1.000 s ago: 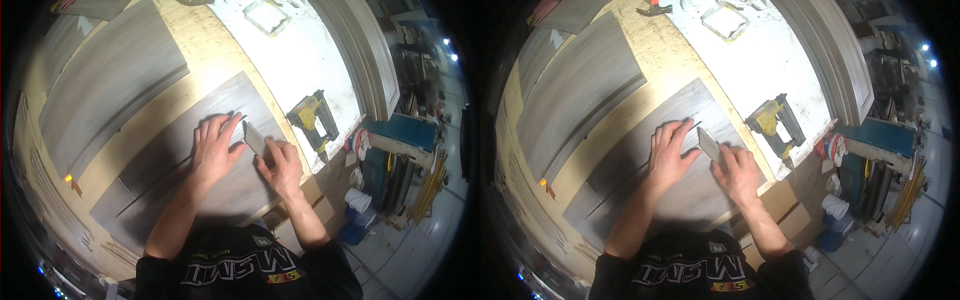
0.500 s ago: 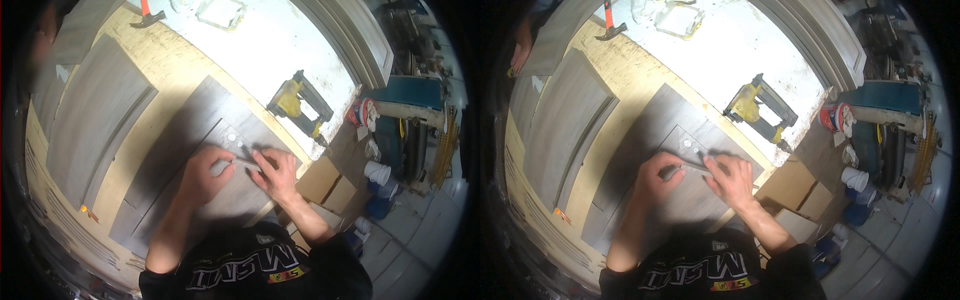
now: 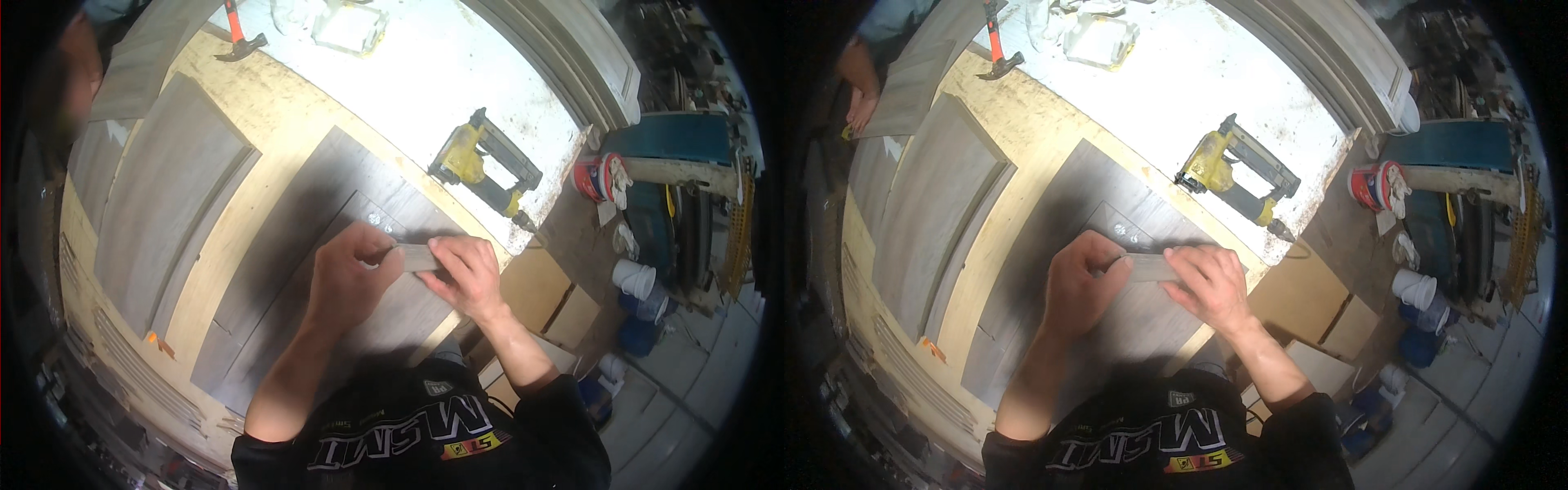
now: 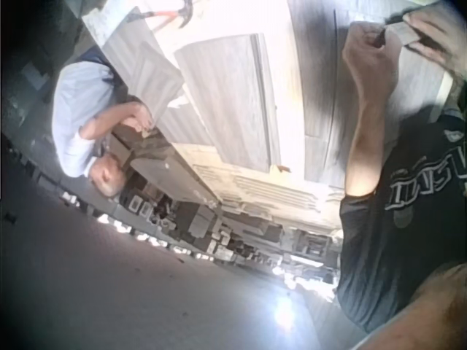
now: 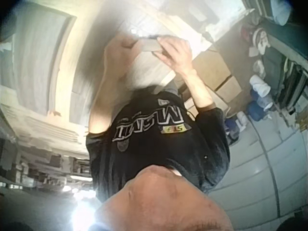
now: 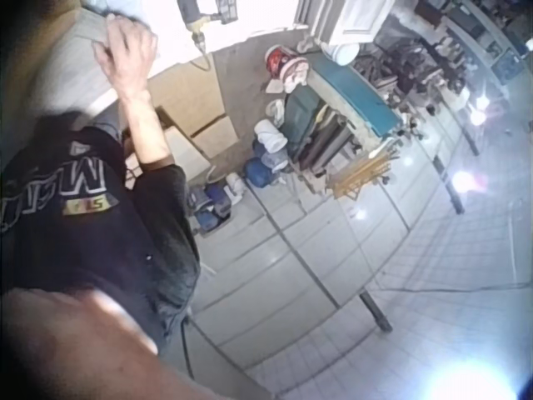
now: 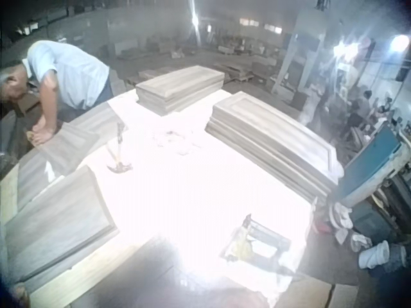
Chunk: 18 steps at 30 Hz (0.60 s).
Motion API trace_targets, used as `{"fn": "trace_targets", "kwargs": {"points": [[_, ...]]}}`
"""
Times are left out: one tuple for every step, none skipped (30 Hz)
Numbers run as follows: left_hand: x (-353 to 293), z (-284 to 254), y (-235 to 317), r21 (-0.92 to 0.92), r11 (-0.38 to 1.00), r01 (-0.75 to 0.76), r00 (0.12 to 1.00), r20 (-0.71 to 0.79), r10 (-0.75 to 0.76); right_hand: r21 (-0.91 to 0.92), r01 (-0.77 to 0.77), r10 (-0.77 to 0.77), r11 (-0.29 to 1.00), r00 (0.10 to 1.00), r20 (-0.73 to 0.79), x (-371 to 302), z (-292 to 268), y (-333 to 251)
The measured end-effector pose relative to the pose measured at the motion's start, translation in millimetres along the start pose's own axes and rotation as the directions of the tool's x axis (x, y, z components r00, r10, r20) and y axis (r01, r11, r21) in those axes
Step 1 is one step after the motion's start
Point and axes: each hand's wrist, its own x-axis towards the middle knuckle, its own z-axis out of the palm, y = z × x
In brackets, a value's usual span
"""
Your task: Applying glue and assembling wood panels using a pneumatic nail gun in a workshop.
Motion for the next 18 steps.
{"fn": "trace_targets", "kwargs": {"points": [[0.9, 2.8, 1.3, 0.001, 1.000, -0.004, 1.000, -0.005, 0.004, -0.005, -0.008, 0.008, 1.000, 1.000, -0.011, 0.3, -0.5, 0.9], [2.0, 5.7, 0.2, -0.031, 0.999, -0.032, 0.999, 0.008, 0.032, -0.003, -0.003, 0.003, 1.000, 1.000, -0.013, 1.8, -3.4, 1.5], [3.7, 6.1, 1.9, -0.063, 0.996, -0.058, 0.998, 0.023, 0.060, -0.029, -0.008, 0.006, 1.000, 0.999, -0.037, 3.5, -7.0, 2.6], [3.5, 3.2, 6.4, -0.062, 0.996, -0.059, 0.998, 0.019, 0.060, -0.055, -0.013, 0.010, 0.998, 0.998, -0.061, 5.2, -11.5, 4.3], [2.2, -2.2, 14.2, -0.042, 0.996, -0.073, 0.997, -0.028, 0.072, -0.020, -0.058, 0.056, 0.998, 0.996, -0.068, 7.2, -19.2, 7.1], [0.3, -6.4, 19.2, -0.024, 0.996, -0.086, 0.994, -0.070, 0.084, 0.088, -0.104, 0.113, 0.991, 0.987, -0.111, 6.4, -28.7, 10.9], [6.9, -13.3, -2.5, -0.083, 0.978, -0.190, 0.978, -0.106, 0.181, 0.296, -0.272, 0.311, 0.915, 0.946, -0.092, 2.7, -36.1, 9.7], [7.4, -22.2, -18.2, -0.085, 0.978, -0.191, 0.978, -0.107, 0.182, 0.485, -0.416, 0.491, 0.769, 0.871, -0.032, -1.2, -42.5, 8.4], [7.3, -31.1, -24.3, -0.179, 0.973, -0.147, 0.974, -0.195, 0.111, 0.709, -0.470, 0.592, 0.525, 0.800, 0.092, -1.1, -48.2, 10.7], [9.7, -36.2, -31.0, -0.279, 0.954, -0.110, 0.963, -0.267, 0.033, 0.848, -0.480, 0.647, 0.224, 0.724, 0.239, -1.4, -52.7, 14.2], [10.2, -38.4, -38.6, -0.284, 0.952, -0.111, 0.965, -0.259, 0.035, 0.873, -0.488, 0.636, 0.000, 0.674, 0.376, -3.6, -54.9, 15.8], [7.3, -41.4, -43.3, -0.170, 0.982, -0.078, 0.963, -0.269, 0.030, 0.852, -0.479, 0.582, -0.210, 0.639, 0.503, -12.4, -50.0, 23.0], [5.5, -42.2, -51.2, -0.056, 0.997, -0.043, 0.961, -0.276, 0.026, 0.839, -0.408, 0.541, -0.361, 0.641, 0.544, -17.8, -43.3, 24.0], [5.5, -42.1, -63.0, -0.062, 0.997, -0.049, 0.963, -0.268, 0.031, 0.800, -0.329, 0.495, -0.502, 0.649, 0.578, -20.7, -35.6, 22.6], [4.1, -41.6, -77.6, 0.113, 0.989, -0.092, 0.943, -0.308, 0.123, 0.760, -0.297, 0.462, -0.578, 0.648, 0.605, -22.9, -28.9, 22.0], [3.3, -40.1, -87.9, 0.283, 0.951, -0.127, 0.918, -0.329, 0.220, 0.722, -0.268, 0.442, -0.638, 0.640, 0.629, -25.5, -21.4, 21.6], [2.2, -40.4, -93.6, 0.275, 0.952, -0.135, 0.920, -0.322, 0.223, 0.690, -0.241, 0.430, -0.682, 0.632, 0.645, -25.7, -16.4, 18.0], [2.7, -40.8, -97.0, 0.366, 0.914, -0.174, 0.903, -0.311, 0.296, 0.659, -0.212, 0.419, -0.721, 0.625, 0.659, -24.7, -12.9, 14.8]]}}
